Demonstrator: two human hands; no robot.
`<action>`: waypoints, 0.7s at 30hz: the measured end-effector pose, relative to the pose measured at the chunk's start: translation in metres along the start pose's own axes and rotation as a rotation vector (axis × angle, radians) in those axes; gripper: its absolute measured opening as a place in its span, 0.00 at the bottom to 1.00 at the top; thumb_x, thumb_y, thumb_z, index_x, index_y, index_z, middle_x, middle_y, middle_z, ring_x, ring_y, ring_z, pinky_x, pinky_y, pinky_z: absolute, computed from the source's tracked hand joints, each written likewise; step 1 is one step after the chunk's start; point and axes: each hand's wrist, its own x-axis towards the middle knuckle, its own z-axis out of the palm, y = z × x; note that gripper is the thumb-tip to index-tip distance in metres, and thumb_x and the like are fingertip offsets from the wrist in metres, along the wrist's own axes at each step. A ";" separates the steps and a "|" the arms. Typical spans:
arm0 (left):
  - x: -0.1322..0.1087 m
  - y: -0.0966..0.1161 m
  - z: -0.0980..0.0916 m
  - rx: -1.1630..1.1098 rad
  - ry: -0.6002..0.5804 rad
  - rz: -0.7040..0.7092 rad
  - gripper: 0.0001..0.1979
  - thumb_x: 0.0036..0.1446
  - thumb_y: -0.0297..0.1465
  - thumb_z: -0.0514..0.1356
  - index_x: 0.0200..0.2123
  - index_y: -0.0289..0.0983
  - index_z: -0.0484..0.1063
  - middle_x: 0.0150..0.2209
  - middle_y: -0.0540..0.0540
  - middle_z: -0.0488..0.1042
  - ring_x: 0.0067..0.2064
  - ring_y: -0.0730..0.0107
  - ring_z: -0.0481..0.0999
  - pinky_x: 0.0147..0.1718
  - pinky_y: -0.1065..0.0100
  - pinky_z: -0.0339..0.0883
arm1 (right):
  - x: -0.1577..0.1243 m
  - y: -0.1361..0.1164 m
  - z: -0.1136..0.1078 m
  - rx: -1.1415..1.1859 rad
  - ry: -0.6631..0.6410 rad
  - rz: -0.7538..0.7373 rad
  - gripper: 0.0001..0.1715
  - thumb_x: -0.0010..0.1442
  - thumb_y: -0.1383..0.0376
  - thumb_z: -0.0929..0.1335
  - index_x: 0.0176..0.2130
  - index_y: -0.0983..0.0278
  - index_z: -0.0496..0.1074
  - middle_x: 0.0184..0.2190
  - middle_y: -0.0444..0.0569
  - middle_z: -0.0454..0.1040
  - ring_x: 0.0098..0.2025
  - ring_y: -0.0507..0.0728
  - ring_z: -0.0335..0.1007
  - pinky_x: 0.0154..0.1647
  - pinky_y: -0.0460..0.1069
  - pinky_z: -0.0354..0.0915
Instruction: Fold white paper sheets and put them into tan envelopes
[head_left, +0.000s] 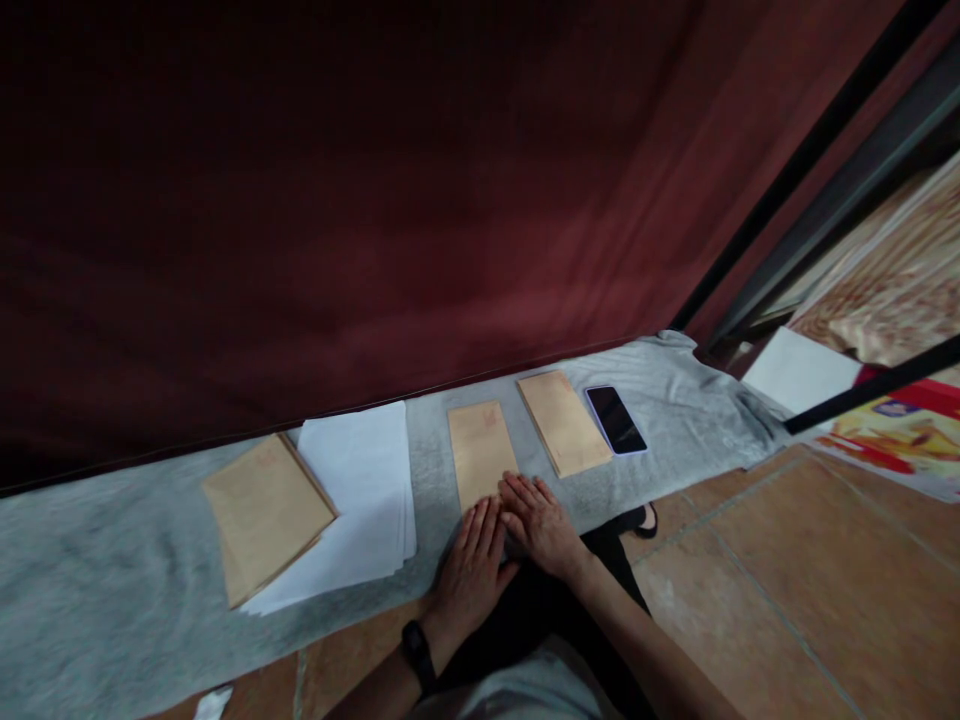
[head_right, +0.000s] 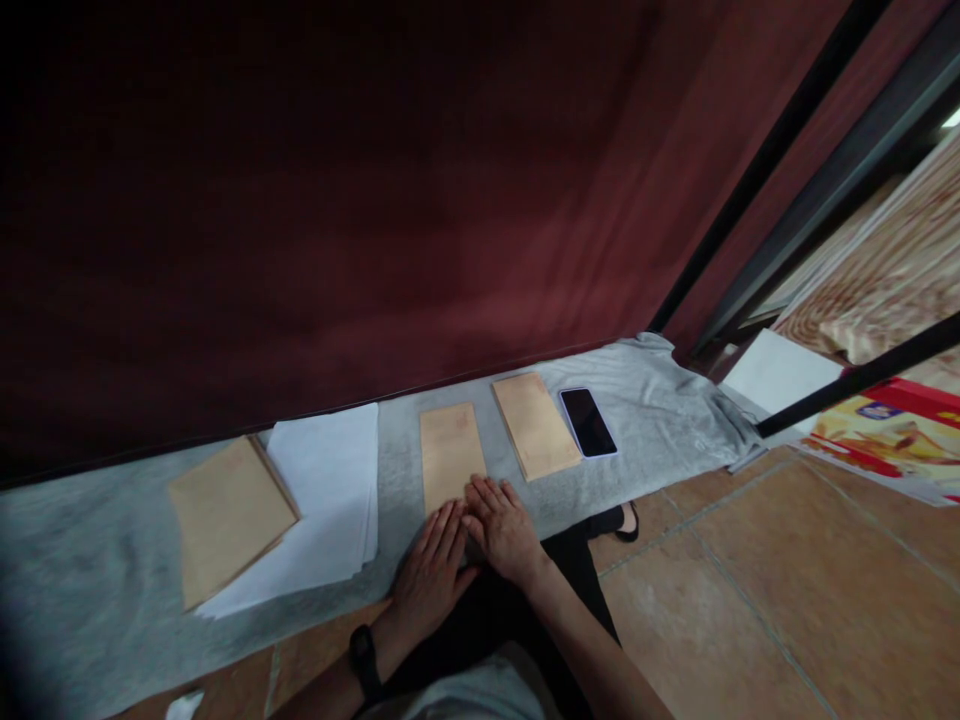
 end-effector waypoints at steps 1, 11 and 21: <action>0.000 0.000 0.000 0.002 -0.001 -0.001 0.34 0.64 0.41 0.56 0.68 0.31 0.57 0.70 0.34 0.56 0.71 0.49 0.54 0.66 0.48 0.56 | 0.009 0.003 0.002 -0.010 0.000 0.013 0.29 0.74 0.55 0.57 0.67 0.62 0.60 0.68 0.51 0.61 0.69 0.59 0.57 0.70 0.59 0.53; 0.000 0.000 0.007 0.112 0.090 0.017 0.40 0.64 0.42 0.57 0.72 0.30 0.47 0.70 0.35 0.54 0.72 0.51 0.52 0.69 0.51 0.48 | 0.111 0.023 0.024 -0.113 0.032 0.208 0.33 0.72 0.56 0.57 0.67 0.73 0.60 0.67 0.60 0.60 0.69 0.63 0.55 0.70 0.59 0.49; -0.001 -0.003 0.007 0.042 0.093 0.027 0.37 0.67 0.41 0.54 0.71 0.29 0.48 0.70 0.34 0.56 0.70 0.50 0.56 0.66 0.50 0.55 | 0.085 0.003 0.009 -0.034 0.071 0.193 0.29 0.72 0.59 0.58 0.65 0.72 0.64 0.66 0.59 0.62 0.69 0.63 0.56 0.71 0.60 0.50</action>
